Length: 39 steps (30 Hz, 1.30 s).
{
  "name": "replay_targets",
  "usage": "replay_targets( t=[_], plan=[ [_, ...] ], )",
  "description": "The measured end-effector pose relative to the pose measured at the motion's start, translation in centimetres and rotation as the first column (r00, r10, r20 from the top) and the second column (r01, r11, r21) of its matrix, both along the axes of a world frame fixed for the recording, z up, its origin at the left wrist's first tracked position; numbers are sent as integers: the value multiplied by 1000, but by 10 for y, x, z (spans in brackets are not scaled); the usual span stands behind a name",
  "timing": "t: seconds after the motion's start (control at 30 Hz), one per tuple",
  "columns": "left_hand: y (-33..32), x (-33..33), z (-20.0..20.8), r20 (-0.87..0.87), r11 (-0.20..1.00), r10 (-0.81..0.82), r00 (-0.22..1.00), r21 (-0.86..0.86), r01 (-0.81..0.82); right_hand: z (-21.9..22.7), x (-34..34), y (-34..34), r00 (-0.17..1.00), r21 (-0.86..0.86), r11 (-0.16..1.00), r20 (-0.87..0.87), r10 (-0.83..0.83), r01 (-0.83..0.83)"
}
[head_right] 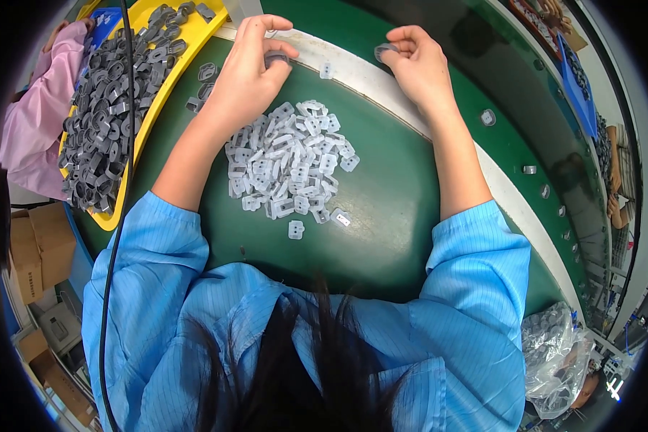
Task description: The person sorts and assembles small plastic components by hand, placing them into a sorting tray on an industrial assembly line.
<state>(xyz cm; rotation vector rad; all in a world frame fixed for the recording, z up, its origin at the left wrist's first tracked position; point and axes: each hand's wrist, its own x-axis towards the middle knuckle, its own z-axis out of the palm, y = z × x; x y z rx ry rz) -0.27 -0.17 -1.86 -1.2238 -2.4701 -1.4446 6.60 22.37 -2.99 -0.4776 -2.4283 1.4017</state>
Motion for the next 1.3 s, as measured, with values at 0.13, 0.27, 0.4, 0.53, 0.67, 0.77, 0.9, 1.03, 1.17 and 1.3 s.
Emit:
replay_targets(
  t=[0.13, 0.27, 0.4, 0.53, 0.67, 0.77, 0.9, 1.03, 1.17, 1.3],
  plan=[
    [0, -5, -5, 251, 988, 82, 965, 109, -112, 2, 0, 0, 984, 255, 965, 141, -108, 70],
    [-2, -12, -10, 469, 931, -120, 875, 358, -65, -1, 1, -5, 979, 571, 811, -204, -10, 128],
    [0, -6, 1, 577, 872, -192, 794, 472, -132, 9, 4, -40, 967, 519, 850, -158, 199, -91],
    [-3, -11, -2, 605, 928, -107, 789, 347, -140, 10, 10, -54, 947, 655, 729, -62, 316, -200],
    [-2, -9, -4, 600, 929, -176, 781, 363, -70, 30, 11, -48, 943, 260, 910, 175, 284, -322],
    [2, -1, -4, 583, 918, -237, 777, 395, -16, 24, 8, -42, 961, -502, 821, -96, 260, -272],
    [8, 5, -3, 530, 970, -171, 831, 238, 48, 19, 9, -55, 952, -709, 637, -197, 233, -303],
    [12, 12, -3, 312, 978, -111, 943, 201, 49, 20, 11, -58, 962, -656, 704, -169, 212, -271],
    [14, 13, -2, 143, 967, -84, 986, 251, 46, 24, 14, -64, 972, -119, 983, -204, 113, -139],
    [18, 15, -2, -42, 962, 36, 998, 271, -23, 23, 15, -68, 967, 1, 993, -228, 115, -118]
  ],
)
